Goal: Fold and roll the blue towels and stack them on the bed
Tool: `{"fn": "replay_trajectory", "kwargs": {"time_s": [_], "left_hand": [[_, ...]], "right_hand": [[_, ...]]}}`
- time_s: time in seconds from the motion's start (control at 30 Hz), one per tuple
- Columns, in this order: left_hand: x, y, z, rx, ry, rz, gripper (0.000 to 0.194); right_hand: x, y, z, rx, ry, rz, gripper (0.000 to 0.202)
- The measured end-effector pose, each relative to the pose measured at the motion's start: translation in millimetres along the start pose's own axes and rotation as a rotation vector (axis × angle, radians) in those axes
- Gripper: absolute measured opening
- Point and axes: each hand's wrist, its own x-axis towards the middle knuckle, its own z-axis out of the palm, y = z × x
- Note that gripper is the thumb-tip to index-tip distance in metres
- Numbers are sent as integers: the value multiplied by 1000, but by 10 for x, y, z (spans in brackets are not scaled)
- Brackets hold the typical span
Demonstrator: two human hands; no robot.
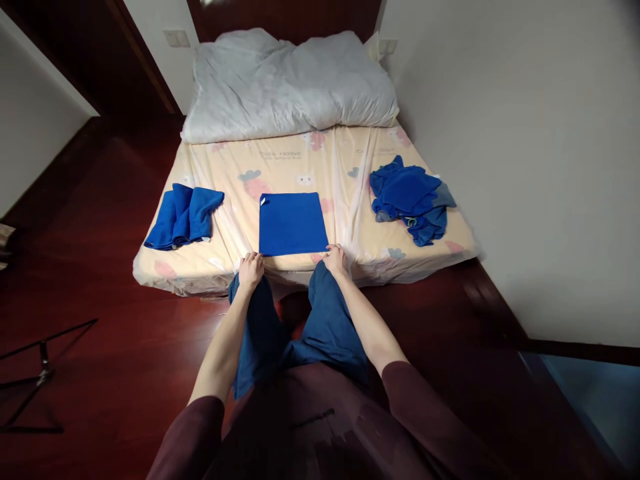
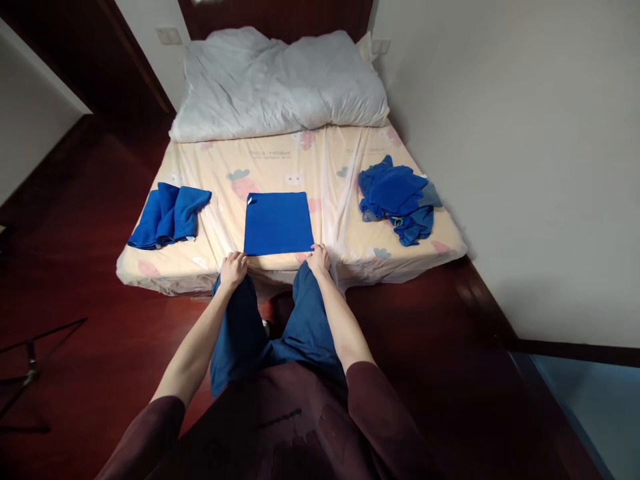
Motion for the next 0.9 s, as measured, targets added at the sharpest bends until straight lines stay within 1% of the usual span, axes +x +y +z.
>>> {"fn": "replay_trajectory", "kwargs": {"time_s": [0.1,0.2,0.33,0.43,0.53,0.6,0.7,0.83,0.9], "left_hand": [[106,-42,49,-46,-12,38,45],[180,-96,74,-74,-55,51,53],[278,-125,84,-60,-66,44,52],[371,-119,109,-58,-64,113,54],[441,-119,157,-69,-99,192,58],[458,-122,182,-76,-106,202,60],[451,-118,182,-74,-98,180,58],[435,-109,128,-37,-78,130,51],[433,-117,102,-20,-67,88,47]], "right_hand": [[78,3,1,-51,-29,-52,40],[171,18,1,-64,-48,-70,47],[269,22,26,-93,-60,-104,50],[307,-13,51,-156,-82,-211,49],[326,-56,67,-194,-118,-309,50],[338,-74,73,-184,-140,-304,47],[355,-84,79,-167,-151,-243,42],[372,-87,90,-141,-132,-219,46],[383,-85,99,-99,-120,-203,46]]}}
